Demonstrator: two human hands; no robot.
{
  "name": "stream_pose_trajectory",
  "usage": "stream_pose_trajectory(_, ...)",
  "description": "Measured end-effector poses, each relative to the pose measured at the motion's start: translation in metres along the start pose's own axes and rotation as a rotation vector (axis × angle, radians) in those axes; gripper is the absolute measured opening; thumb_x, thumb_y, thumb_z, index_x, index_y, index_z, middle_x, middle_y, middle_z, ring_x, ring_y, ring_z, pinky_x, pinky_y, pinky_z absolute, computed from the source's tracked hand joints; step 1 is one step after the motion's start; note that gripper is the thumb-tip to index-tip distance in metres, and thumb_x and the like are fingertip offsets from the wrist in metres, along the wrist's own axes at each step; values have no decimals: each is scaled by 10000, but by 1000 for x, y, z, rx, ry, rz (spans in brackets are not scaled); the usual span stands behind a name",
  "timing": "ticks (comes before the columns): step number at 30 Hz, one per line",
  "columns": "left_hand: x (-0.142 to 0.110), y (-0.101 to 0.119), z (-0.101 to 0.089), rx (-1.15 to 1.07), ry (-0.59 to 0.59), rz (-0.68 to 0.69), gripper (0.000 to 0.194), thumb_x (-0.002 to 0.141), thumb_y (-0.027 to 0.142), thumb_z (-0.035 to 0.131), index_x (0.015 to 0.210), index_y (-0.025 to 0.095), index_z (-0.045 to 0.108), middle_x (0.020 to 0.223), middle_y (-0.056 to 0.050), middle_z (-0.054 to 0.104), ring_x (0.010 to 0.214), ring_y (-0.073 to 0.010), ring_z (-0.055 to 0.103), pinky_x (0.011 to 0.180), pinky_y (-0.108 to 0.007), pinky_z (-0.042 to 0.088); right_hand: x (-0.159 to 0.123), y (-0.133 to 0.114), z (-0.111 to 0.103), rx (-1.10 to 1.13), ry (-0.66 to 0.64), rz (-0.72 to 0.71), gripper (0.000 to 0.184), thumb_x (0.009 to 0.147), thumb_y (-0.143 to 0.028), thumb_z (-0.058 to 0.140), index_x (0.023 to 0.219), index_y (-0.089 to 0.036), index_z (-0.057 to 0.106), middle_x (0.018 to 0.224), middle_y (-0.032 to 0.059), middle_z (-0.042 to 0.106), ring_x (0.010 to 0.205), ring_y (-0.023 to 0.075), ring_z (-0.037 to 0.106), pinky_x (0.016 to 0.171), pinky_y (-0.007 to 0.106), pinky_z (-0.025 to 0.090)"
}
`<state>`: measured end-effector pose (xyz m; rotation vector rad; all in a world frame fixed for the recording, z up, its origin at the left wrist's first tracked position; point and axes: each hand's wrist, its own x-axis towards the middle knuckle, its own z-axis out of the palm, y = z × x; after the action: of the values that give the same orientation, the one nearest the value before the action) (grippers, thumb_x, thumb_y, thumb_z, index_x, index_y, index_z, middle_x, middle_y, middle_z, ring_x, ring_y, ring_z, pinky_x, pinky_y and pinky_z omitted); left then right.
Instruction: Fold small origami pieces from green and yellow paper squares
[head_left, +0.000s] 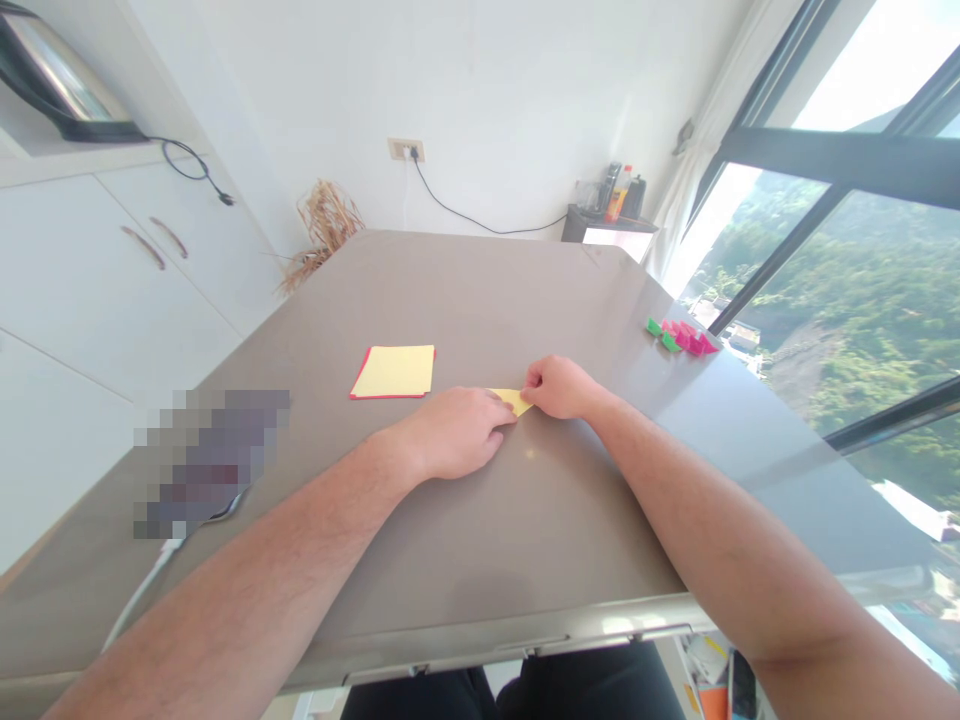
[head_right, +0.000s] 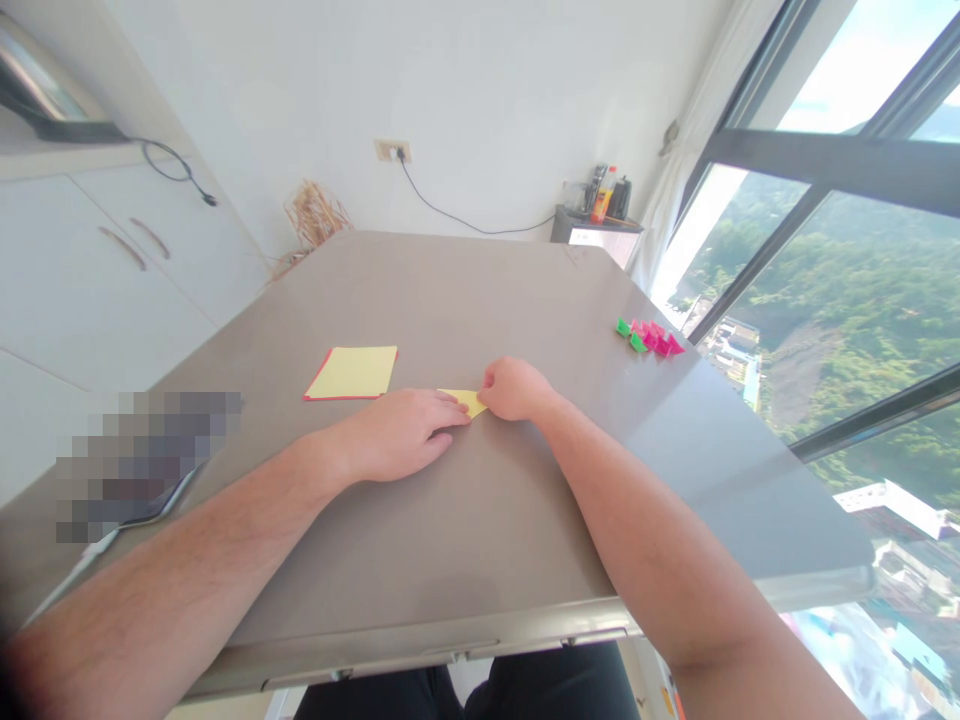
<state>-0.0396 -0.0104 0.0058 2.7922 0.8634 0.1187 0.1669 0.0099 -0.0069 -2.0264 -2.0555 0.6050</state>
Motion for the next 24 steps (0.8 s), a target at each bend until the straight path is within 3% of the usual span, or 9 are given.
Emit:
stream_pose_trajectory(15, 0, 1, 0, 17, -8, -17, 374, 889, 186, 481, 1161, 306, 709, 1198, -14, 732, 1099, -234, 681, 915, -351, 528, -3, -6, -1, -22, -8, 29, 19, 737, -229, 644, 724, -226, 630, 811, 26, 721, 741, 182, 616, 600, 276, 418)
stream_pose_trajectory(20, 1, 1, 4, 25, 2, -24, 427, 896, 196, 461, 1282, 239, 641, 1313, -47, 688, 1175, -271, 646, 972, -417, 514, -5, -7, -1, -14, -7, 29, 13, 729, -223, 653, 736, -219, 642, 815, 35, 730, 731, 178, 619, 587, 269, 411)
stream_pose_trajectory(24, 3, 1, 9, 52, 15, 17, 487, 913, 180, 424, 1359, 251, 604, 1397, -40, 635, 1257, -267, 595, 1048, -436, 476, -3, -5, 1, -40, 12, 17, 14, 735, -226, 652, 744, -221, 663, 795, 25, 731, 734, 171, 629, 608, 257, 414)
